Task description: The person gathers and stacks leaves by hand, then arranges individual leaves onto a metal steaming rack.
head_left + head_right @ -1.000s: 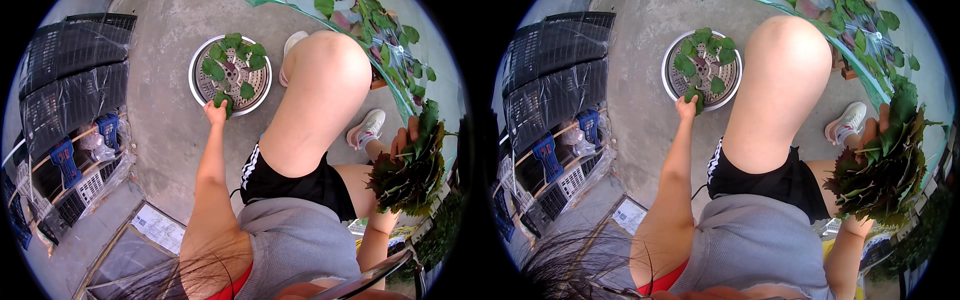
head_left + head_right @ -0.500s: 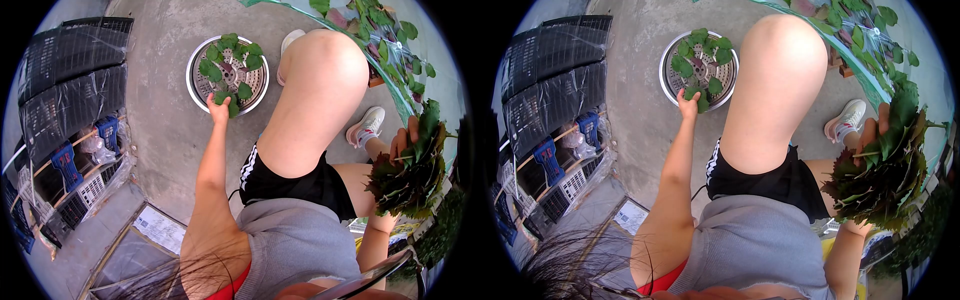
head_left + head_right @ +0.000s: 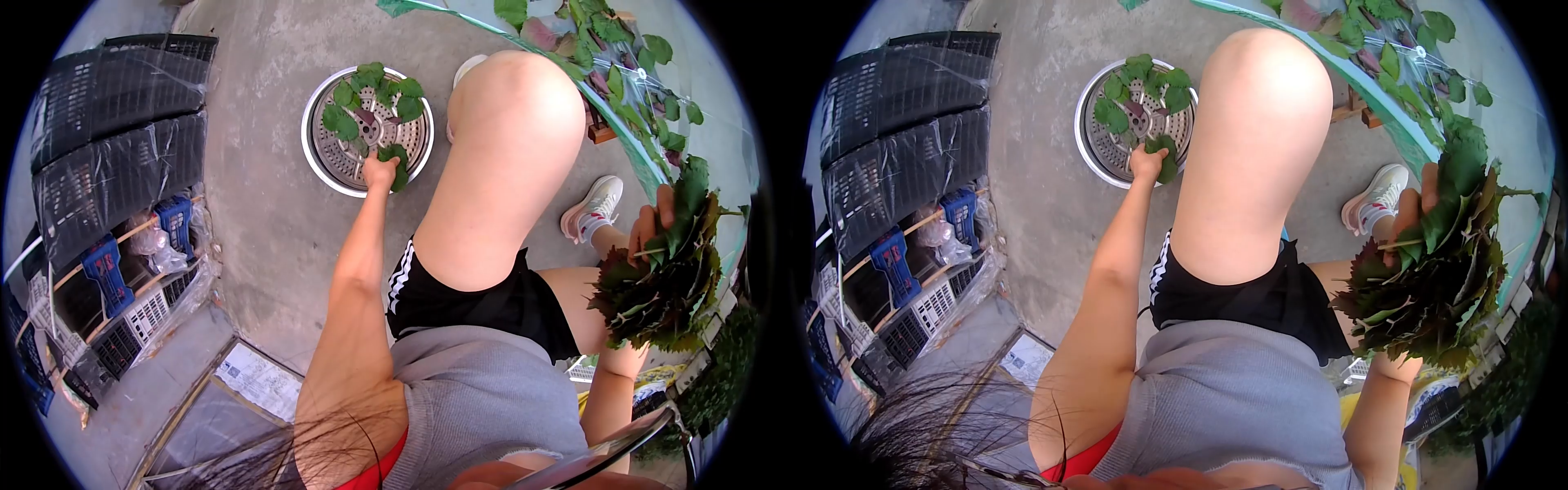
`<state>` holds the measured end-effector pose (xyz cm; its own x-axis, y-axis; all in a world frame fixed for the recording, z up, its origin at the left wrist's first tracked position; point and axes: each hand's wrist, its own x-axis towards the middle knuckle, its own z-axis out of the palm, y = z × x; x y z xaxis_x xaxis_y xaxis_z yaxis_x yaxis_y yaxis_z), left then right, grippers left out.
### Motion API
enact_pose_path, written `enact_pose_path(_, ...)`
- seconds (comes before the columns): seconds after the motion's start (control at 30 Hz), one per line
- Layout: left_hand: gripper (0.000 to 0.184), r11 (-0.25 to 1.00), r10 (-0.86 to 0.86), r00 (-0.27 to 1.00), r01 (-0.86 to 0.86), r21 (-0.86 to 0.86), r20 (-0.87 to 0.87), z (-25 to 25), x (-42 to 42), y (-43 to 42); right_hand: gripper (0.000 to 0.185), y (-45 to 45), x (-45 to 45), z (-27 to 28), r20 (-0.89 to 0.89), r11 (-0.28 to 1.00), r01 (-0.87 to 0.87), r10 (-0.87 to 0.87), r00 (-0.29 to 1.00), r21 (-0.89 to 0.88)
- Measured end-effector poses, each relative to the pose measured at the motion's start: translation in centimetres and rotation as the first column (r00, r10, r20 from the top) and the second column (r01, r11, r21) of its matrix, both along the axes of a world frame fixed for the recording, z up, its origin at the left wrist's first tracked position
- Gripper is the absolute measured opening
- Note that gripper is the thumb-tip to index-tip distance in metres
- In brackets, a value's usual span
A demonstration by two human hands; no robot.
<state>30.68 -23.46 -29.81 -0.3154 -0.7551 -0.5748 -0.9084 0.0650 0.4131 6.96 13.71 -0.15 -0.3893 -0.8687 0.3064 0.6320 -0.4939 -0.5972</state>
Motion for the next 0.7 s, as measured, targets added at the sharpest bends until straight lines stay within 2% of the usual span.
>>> enact_pose_path(0.07,0.04,0.984,-0.063,0.998,0.058,-0.169,-0.024,-0.3,0.7,0.0,0.032,-0.4,0.8,0.6,0.018,0.999,0.031,-0.03,0.999,-0.014)
enact_pose_path(0.1,0.04,0.984,-0.064,0.998,0.058,-0.17,-0.026,-0.4,1.1,-0.1,0.031,-0.8,1.4,1.6,0.007,0.999,0.044,-0.044,0.999,0.011)
enact_pose_path(0.17,0.041,0.985,0.089,0.97,-0.12,-0.125,-0.228,1.0,1.1,-0.2,0.033,-1.3,1.9,2.9,-0.011,0.997,0.065,-0.064,0.998,0.033)
enact_pose_path(0.2,0.037,0.972,0.22,0.907,-0.235,0.001,-0.359,1.7,1.0,-0.2,0.035,-1.2,2.1,3.0,-0.002,0.994,0.097,-0.097,0.995,0.059)
enact_pose_path(0.27,0.031,0.92,0.39,0.752,-0.341,0.193,-0.531,4.8,0.0,-0.2,0.039,-0.5,2.3,2.8,0.02,0.977,0.179,-0.183,0.983,0.117)
enact_pose_path(0.3,0.029,0.891,0.453,0.627,-0.323,0.318,-0.634,6.6,-0.6,-0.3,0.042,-0.2,2.6,2.6,0.039,0.956,0.238,-0.248,0.968,0.171)
enact_pose_path(0.33,0.03,0.863,0.505,0.56,-0.329,0.383,-0.657,8.6,-1.2,-0.3,0.045,0.3,2.9,2.5,0.052,0.923,0.302,-0.323,0.945,0.24)
enact_pose_path(0.43,0.029,0.907,0.42,0.423,-0.233,0.351,-0.803,14.7,-3.3,-0.7,0.054,1.6,4.1,2.1,0.061,0.76,0.431,-0.522,0.851,0.486)
enact_pose_path(0.5,0.03,0.929,0.37,0.327,-0.156,0.336,-0.87,20.0,-5.1,0.2,0.061,2.4,4.7,1.7,0.058,0.633,0.461,-0.624,0.779,0.622)
enact_pose_path(0.53,0.03,0.936,0.353,0.322,-0.14,0.324,-0.879,22.4,-5.8,0.8,0.064,2.3,5.0,1.6,0.05,0.589,0.46,-0.649,0.759,0.664)
enact_pose_path(0.6,0.03,0.959,0.284,0.207,-0.056,0.279,-0.936,26.6,-7.1,2.2,0.071,1.2,5.4,2.2,0.03,0.535,0.459,-0.673,0.739,0.71)
enact_pose_path(0.63,0.03,0.962,0.272,0.189,-0.021,0.273,-0.944,28.6,-7.7,3.0,0.075,0.4,5.7,3.2,0.009,0.521,0.467,-0.674,0.738,0.714)
enact_pose_path(0.67,0.031,0.962,0.264,0.176,0.021,0.271,-0.948,30.5,-8.1,4.0,0.071,-0.8,5.8,4.7,-0.025,0.507,0.487,-0.674,0.738,0.711)
enact_pose_path(0.7,0.031,0.965,0.251,0.156,0.041,0.26,-0.955,31.8,-8.4,5.0,0.067,-1.3,5.7,4.7,-0.018,0.551,0.5,-0.66,0.751,0.667)
